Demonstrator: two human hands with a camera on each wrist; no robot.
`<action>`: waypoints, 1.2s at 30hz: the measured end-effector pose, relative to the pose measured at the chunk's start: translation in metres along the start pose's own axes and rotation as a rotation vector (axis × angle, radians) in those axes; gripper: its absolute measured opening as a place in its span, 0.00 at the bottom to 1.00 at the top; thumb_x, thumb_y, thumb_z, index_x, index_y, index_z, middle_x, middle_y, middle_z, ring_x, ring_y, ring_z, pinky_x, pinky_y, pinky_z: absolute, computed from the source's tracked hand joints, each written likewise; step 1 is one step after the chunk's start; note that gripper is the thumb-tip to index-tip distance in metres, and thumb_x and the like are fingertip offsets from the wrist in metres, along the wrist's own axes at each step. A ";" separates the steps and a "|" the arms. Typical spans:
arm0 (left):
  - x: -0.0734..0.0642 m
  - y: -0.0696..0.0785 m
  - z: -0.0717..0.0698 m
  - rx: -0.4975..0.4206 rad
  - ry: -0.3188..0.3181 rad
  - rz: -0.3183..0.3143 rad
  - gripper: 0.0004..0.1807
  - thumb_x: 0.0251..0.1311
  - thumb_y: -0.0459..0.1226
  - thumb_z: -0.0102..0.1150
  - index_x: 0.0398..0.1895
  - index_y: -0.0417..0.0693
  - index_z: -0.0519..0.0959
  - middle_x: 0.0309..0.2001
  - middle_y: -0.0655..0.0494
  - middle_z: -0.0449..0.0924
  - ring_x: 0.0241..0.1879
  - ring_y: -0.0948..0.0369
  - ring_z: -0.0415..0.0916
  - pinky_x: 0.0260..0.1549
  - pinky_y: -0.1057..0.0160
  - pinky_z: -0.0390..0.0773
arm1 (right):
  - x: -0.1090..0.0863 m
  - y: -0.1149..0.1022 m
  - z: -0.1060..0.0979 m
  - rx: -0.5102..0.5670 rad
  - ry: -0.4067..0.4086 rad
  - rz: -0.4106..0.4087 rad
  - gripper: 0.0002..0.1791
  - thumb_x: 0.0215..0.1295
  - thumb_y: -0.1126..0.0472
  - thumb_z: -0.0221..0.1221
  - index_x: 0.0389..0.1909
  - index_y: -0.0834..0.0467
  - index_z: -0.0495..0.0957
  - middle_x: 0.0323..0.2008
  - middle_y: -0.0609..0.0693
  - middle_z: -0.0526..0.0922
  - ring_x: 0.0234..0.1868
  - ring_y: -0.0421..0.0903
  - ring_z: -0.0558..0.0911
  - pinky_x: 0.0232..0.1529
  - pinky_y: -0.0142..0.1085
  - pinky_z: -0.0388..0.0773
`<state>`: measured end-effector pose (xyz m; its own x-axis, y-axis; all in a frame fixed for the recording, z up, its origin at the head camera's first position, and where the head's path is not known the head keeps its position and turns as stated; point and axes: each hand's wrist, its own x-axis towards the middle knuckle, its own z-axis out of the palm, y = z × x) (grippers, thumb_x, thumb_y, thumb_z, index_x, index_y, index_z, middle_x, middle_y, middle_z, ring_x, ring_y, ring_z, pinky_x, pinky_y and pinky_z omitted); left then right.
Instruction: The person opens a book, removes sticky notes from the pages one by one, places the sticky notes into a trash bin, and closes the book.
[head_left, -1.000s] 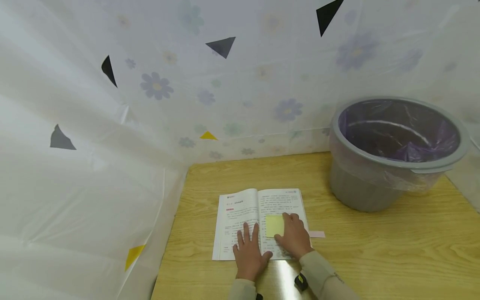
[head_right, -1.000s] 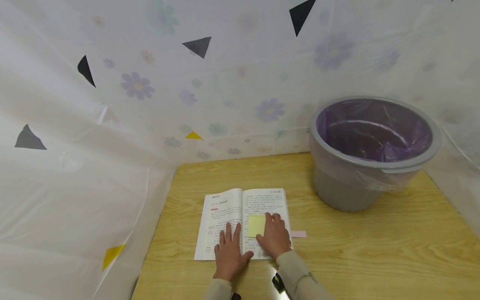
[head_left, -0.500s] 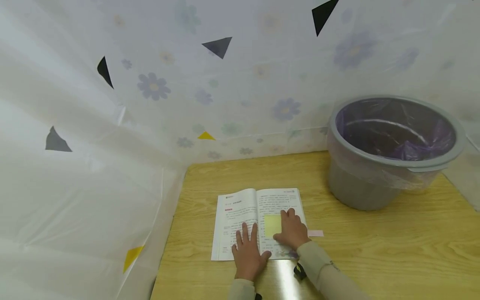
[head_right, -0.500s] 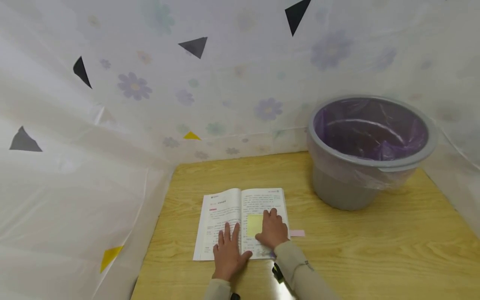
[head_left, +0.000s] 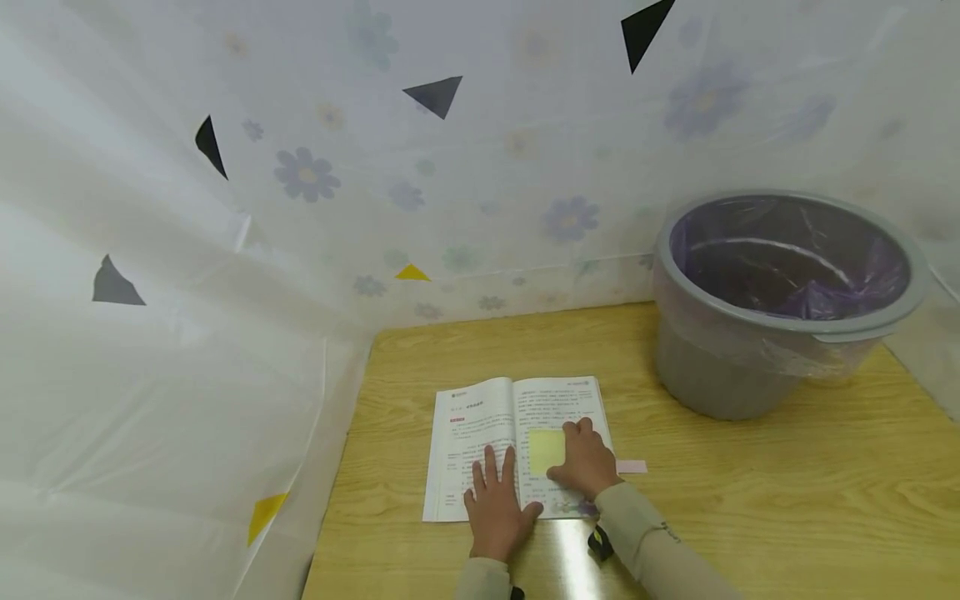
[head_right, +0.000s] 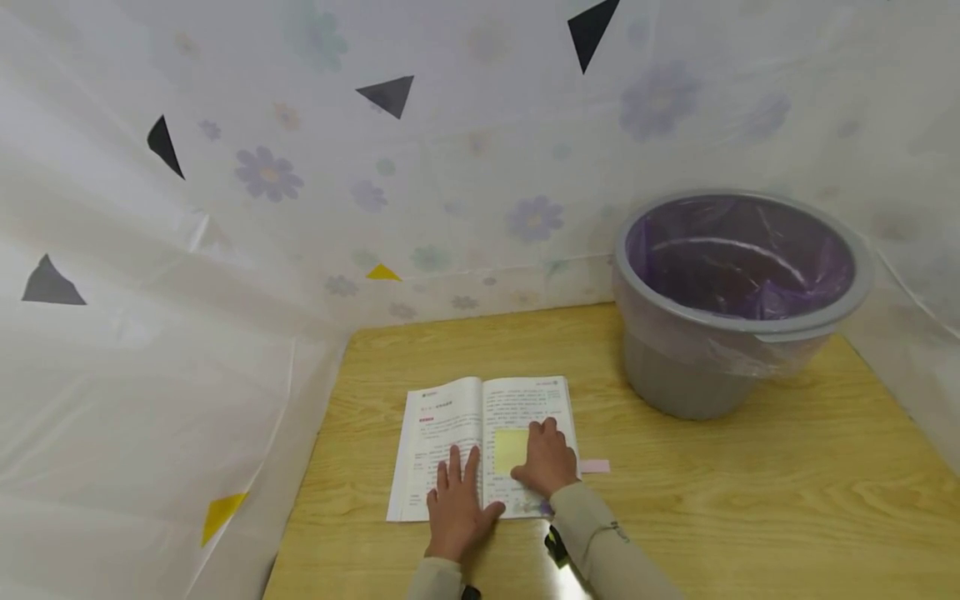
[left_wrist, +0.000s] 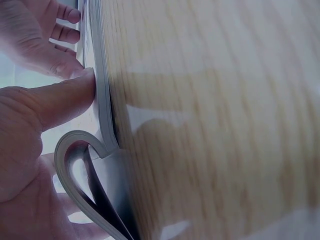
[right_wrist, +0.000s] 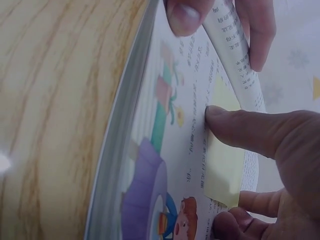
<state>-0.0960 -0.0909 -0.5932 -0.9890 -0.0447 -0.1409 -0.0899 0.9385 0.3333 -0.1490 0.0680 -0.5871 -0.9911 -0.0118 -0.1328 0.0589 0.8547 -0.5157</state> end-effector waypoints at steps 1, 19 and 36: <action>0.000 0.000 0.000 0.001 0.001 0.000 0.53 0.46 0.57 0.73 0.76 0.60 0.59 0.79 0.45 0.50 0.76 0.38 0.52 0.63 0.28 0.62 | 0.000 0.000 -0.001 0.007 0.000 0.002 0.46 0.39 0.51 0.75 0.60 0.68 0.70 0.51 0.64 0.72 0.40 0.54 0.76 0.32 0.46 0.78; -0.001 0.000 -0.002 -0.009 0.009 0.004 0.53 0.45 0.56 0.74 0.76 0.60 0.59 0.80 0.45 0.50 0.76 0.38 0.52 0.64 0.28 0.62 | 0.004 0.009 0.002 0.060 0.006 -0.004 0.45 0.39 0.49 0.74 0.61 0.63 0.71 0.51 0.60 0.72 0.39 0.50 0.74 0.35 0.43 0.77; 0.000 0.000 0.003 0.004 0.009 -0.009 0.53 0.45 0.56 0.74 0.76 0.60 0.59 0.80 0.47 0.49 0.77 0.39 0.51 0.64 0.30 0.62 | 0.004 0.013 -0.002 0.090 -0.009 -0.018 0.30 0.60 0.55 0.66 0.61 0.61 0.71 0.54 0.61 0.72 0.43 0.51 0.77 0.45 0.50 0.79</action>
<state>-0.0960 -0.0902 -0.5959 -0.9892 -0.0566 -0.1351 -0.0986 0.9393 0.3285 -0.1520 0.0804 -0.5928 -0.9910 -0.0320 -0.1303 0.0519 0.8043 -0.5920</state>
